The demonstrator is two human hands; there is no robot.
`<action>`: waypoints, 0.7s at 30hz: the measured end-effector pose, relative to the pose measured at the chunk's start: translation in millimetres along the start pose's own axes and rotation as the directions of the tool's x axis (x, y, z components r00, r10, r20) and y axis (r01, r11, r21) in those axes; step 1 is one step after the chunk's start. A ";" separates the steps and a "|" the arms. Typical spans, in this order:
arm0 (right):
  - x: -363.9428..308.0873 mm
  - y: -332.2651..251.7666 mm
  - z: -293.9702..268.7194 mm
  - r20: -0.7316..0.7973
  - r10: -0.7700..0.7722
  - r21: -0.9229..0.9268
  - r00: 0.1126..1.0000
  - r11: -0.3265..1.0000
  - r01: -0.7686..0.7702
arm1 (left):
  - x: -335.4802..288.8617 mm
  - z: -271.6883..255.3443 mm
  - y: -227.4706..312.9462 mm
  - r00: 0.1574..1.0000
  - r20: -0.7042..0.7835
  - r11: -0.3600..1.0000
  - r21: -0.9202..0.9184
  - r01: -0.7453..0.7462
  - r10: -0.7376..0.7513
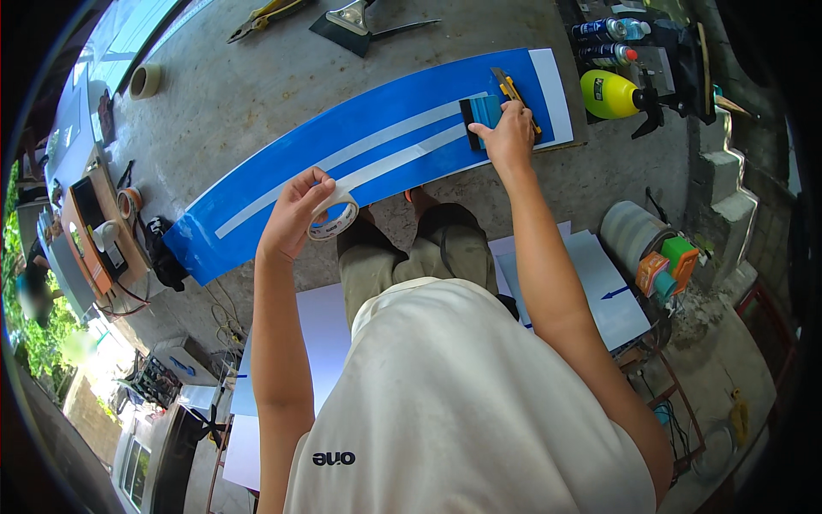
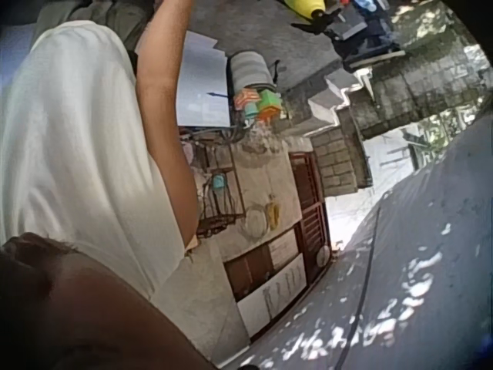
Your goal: Applying blue vinyl and white reflective tape strips to a board using a squeegee and utility knife.
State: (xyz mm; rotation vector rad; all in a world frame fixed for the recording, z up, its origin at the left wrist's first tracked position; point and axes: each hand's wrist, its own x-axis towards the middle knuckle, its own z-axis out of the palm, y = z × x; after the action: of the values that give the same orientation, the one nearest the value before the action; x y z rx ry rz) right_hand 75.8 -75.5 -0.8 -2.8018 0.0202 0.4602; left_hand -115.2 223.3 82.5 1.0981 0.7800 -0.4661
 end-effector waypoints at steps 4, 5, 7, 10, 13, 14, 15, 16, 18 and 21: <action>-5.7 -3.6 -3.8 0.065 -0.135 0.084 0.989 0.988 0.130 | 0.8 3.1 -3.5 1.000 -0.007 1.000 0.002 -0.017 0.017; -9.7 -9.2 -0.3 0.181 -0.179 0.281 0.967 0.952 0.124 | 0.5 1.8 -3.7 1.000 -0.011 1.000 -0.002 -0.018 0.018; -21.5 -24.8 -0.5 0.304 -0.263 0.417 0.916 0.901 0.121 | 2.1 2.3 -4.3 1.000 0.001 1.000 0.003 -0.014 0.014; -25.5 -27.7 26.0 0.215 -0.293 0.376 0.932 0.905 0.198 | 3.7 5.9 -2.6 1.000 -0.004 1.000 0.021 -0.012 0.012; -23.5 -27.7 34.2 0.188 -0.325 0.249 0.927 0.929 0.275 | 4.8 1.7 -3.5 0.999 0.020 0.999 0.028 -0.032 0.031; -24.1 -28.0 36.0 0.184 -0.327 0.258 0.927 0.926 0.276 | 2.9 -0.1 -3.8 0.999 0.019 0.999 0.025 -0.031 0.031; -23.2 -28.5 35.9 0.179 -0.331 0.265 0.927 0.923 0.278 | 1.3 -0.8 -0.9 1.000 0.015 1.000 0.019 -0.022 0.022; -22.2 -28.2 35.1 0.178 -0.332 0.262 0.926 0.923 0.280 | 0.6 -1.7 0.6 1.000 0.011 1.000 0.013 -0.013 0.013; -21.2 -29.1 32.0 0.220 -0.313 0.248 0.924 0.934 0.258 | 0.3 -4.2 -1.0 1.000 0.001 1.000 -0.002 -0.008 0.008; -21.5 -34.4 27.2 0.312 -0.246 0.237 0.918 0.956 0.175 | 1.7 -13.4 -5.0 1.000 0.003 0.997 -0.070 0.008 -0.008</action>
State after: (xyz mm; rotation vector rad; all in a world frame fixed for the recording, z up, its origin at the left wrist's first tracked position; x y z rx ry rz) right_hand 49.1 -35.4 -8.6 -2.4525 -0.2915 0.8277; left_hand -121.9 233.6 75.0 1.0291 0.7931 -0.4437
